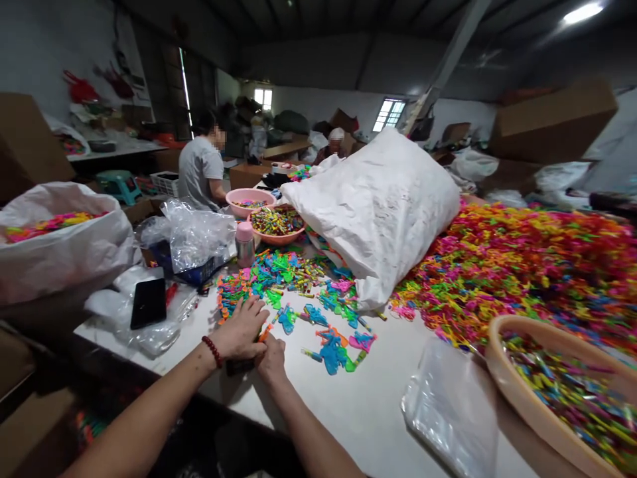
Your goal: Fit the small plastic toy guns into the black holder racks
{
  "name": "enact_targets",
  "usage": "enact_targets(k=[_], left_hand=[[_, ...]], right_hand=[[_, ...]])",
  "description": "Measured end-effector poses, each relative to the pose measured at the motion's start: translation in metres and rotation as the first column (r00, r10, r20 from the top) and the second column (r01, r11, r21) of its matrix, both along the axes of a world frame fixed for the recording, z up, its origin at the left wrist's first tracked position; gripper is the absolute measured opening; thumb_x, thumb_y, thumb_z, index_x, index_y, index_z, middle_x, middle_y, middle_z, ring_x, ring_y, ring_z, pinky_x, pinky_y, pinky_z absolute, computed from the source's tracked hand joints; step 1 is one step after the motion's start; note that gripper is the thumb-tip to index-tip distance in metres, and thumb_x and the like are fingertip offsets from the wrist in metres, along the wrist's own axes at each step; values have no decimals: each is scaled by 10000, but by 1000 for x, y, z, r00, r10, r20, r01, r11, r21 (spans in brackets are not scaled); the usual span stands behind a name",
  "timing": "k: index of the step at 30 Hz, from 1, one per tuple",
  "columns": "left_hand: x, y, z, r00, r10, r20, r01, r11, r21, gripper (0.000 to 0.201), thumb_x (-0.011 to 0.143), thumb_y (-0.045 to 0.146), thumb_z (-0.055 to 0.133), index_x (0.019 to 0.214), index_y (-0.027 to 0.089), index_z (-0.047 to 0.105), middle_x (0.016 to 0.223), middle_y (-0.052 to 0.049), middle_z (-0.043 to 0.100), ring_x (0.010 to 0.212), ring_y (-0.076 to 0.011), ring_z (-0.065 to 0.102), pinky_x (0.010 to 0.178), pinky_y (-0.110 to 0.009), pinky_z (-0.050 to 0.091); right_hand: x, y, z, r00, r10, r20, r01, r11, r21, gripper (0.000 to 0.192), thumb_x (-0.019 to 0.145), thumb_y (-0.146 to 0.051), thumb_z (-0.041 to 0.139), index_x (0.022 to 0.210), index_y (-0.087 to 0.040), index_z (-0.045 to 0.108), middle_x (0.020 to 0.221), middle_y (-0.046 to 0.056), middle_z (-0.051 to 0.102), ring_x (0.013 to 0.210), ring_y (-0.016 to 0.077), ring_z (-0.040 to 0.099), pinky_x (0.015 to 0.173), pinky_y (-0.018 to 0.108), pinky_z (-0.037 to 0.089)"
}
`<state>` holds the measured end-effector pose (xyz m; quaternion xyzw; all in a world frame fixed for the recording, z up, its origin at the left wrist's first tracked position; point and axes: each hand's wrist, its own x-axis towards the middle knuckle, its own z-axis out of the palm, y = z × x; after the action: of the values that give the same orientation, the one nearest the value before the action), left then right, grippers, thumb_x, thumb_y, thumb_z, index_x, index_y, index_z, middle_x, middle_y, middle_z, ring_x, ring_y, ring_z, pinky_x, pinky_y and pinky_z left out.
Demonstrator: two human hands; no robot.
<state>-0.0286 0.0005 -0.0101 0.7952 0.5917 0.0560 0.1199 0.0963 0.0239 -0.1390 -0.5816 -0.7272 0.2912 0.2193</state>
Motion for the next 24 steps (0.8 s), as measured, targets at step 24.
enact_targets(k=[24], left_hand=[[4, -1, -3, 998, -28, -55, 28, 1000, 1, 762, 756, 173, 641, 1500, 141, 479, 1628, -230, 385, 1588, -433, 232, 1279, -685, 196]], right_hand=[[5, 7, 11, 978, 202, 47, -199, 978, -61, 272, 759, -143, 593, 993, -208, 714, 944, 72, 791, 977, 277, 724, 1128, 460, 333]])
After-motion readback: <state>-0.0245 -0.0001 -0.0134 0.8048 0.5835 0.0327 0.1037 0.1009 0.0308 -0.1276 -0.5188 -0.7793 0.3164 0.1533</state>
